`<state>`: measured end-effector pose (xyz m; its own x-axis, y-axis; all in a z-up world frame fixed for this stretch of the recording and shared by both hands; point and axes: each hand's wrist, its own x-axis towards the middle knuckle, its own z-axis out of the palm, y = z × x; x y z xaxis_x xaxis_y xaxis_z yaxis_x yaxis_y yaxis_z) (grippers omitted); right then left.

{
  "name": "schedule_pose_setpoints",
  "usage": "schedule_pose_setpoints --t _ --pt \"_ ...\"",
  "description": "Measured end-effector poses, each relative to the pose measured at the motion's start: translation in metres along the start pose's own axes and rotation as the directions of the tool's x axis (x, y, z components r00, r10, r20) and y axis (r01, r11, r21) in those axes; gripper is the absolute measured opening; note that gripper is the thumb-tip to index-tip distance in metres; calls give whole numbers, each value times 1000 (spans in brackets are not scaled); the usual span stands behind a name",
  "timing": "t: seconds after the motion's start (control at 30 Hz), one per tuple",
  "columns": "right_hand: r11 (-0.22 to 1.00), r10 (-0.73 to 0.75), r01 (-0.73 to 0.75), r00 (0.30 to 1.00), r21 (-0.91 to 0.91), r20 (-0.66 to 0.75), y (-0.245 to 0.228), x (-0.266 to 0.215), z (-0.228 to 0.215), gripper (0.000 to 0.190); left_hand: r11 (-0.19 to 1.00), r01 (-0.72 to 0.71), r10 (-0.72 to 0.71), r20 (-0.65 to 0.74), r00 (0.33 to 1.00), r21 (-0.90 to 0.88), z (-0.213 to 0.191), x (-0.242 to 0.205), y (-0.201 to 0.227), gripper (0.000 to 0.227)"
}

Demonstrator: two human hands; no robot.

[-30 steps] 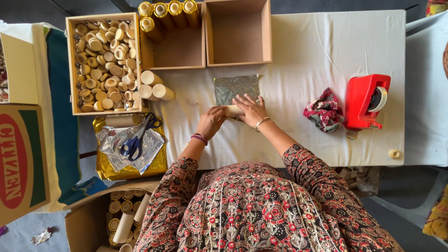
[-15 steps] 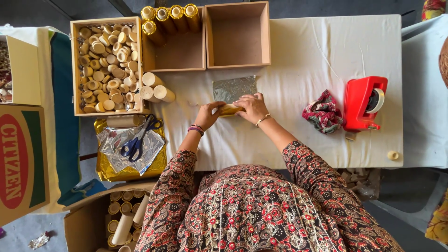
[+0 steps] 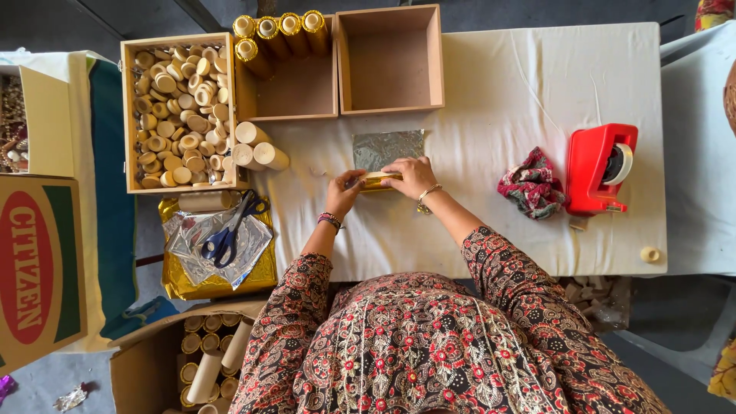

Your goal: Wrap small wooden cylinders in gold foil and organize them into a box.

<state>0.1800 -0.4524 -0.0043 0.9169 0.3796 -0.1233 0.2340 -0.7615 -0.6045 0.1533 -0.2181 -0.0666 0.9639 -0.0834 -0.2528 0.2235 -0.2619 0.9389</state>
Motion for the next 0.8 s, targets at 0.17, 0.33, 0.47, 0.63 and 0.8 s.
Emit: schedule_pose_setpoints --t 0.17,0.33,0.47,0.63,0.8 --pt "995 90 -91 995 32 30 -3 4 -5 36 963 131 -134 2 991 -235 8 10 -12 29" --pt "987 151 -153 988 57 38 8 9 0 34 938 176 -186 -5 983 -299 12 20 -13 27" --pt "967 82 -3 951 255 -299 35 -2 -14 38 984 134 -144 -81 986 -116 12 17 -2 25" --pt "965 -121 50 956 -257 -268 34 -77 -48 33 987 109 -120 -91 989 -114 11 18 -9 26" --pt "878 -239 217 971 -427 0 36 -123 -32 47 981 126 -137 -69 988 -148 11 20 -17 26"
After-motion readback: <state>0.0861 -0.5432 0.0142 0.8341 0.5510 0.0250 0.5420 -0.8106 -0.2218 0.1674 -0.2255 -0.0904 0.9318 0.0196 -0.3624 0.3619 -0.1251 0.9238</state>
